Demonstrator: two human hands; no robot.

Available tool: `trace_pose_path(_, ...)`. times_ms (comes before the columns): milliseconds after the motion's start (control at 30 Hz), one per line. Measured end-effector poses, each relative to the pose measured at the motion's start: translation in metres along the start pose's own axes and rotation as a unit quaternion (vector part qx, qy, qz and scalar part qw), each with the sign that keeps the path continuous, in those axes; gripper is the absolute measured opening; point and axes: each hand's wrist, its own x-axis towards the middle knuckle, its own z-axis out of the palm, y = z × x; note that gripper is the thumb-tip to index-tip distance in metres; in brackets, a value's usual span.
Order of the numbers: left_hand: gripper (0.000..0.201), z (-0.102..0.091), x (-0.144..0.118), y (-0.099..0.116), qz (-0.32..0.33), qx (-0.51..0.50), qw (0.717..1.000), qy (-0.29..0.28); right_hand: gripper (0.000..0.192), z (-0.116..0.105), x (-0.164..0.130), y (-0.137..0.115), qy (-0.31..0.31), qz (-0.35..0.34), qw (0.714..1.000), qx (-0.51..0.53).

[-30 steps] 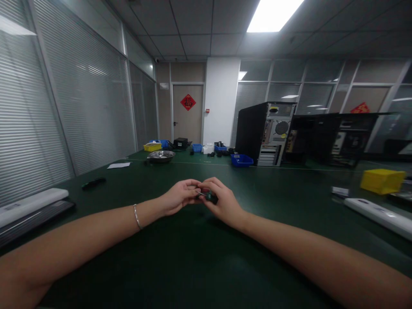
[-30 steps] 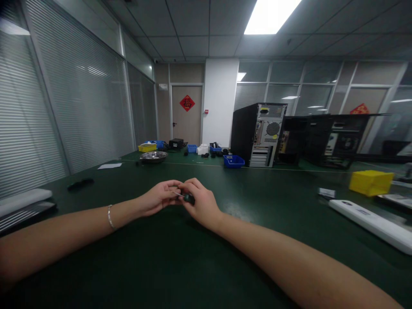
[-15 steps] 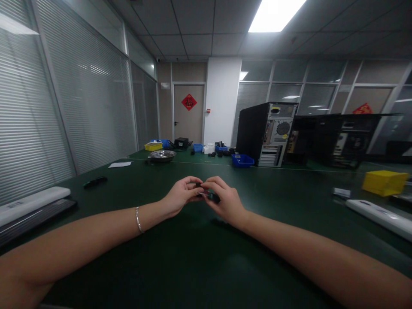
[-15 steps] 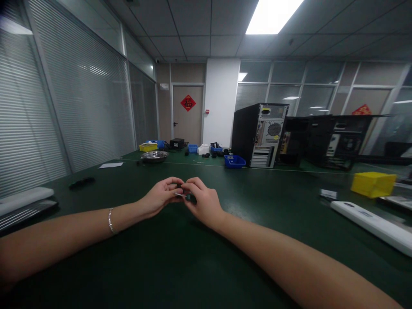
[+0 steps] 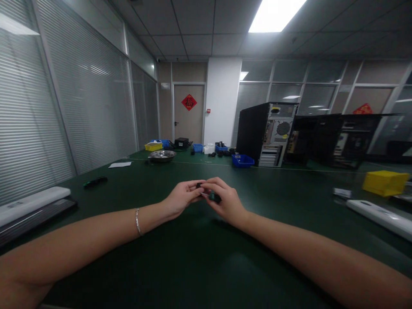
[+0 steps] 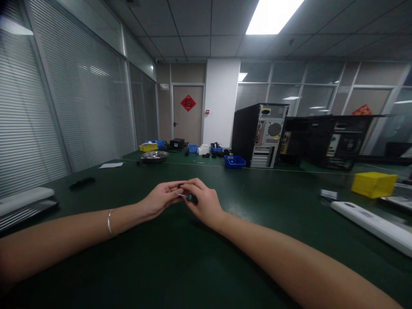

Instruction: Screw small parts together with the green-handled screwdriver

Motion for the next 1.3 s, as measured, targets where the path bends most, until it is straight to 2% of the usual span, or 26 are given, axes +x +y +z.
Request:
trace_pose_path(267, 0.032, -0.0027, -0.0027, 0.0021, -0.013, -0.022, 0.999, -0.027, 0.031, -0.0043, 0.0004, -0.0016, -0.013, -0.014, 1.0, 0.015)
trace_pose_path(433, 0.033, -0.0019, -0.0026, 0.0024, 0.004, -0.013, 0.999, -0.051, 0.035, -0.0037, -0.0007, -0.0021, -0.021, -0.006, 1.0, -0.011)
trace_pose_path(767, 0.037, -0.0024, 0.0024, -0.0015, 0.045, 0.045, 0.998, 0.012, 0.035, 0.0005, 0.0002, -0.0062, -0.028, 0.014, 0.993, -0.115)
trace_pose_path(900, 0.039, -0.0019, 0.0035, -0.002, 0.045, 0.046, 0.998, 0.012, 0.039, -0.0004, 0.0, -0.0052, -0.026, 0.012, 0.992, -0.126)
trace_pose_path(1200, 0.036, 0.0002, -0.003, 0.0006, 0.036, 0.052, 0.998, 0.001, 0.036, -0.0023, 0.0003, -0.0054, -0.039, -0.008, 0.992, -0.123)
trace_pose_path(1300, 0.034, -0.0024, 0.0023, -0.0008, 0.051, 0.051, 0.997, -0.005, 0.041, -0.0012, 0.0002, -0.0045, -0.038, -0.008, 0.994, -0.104)
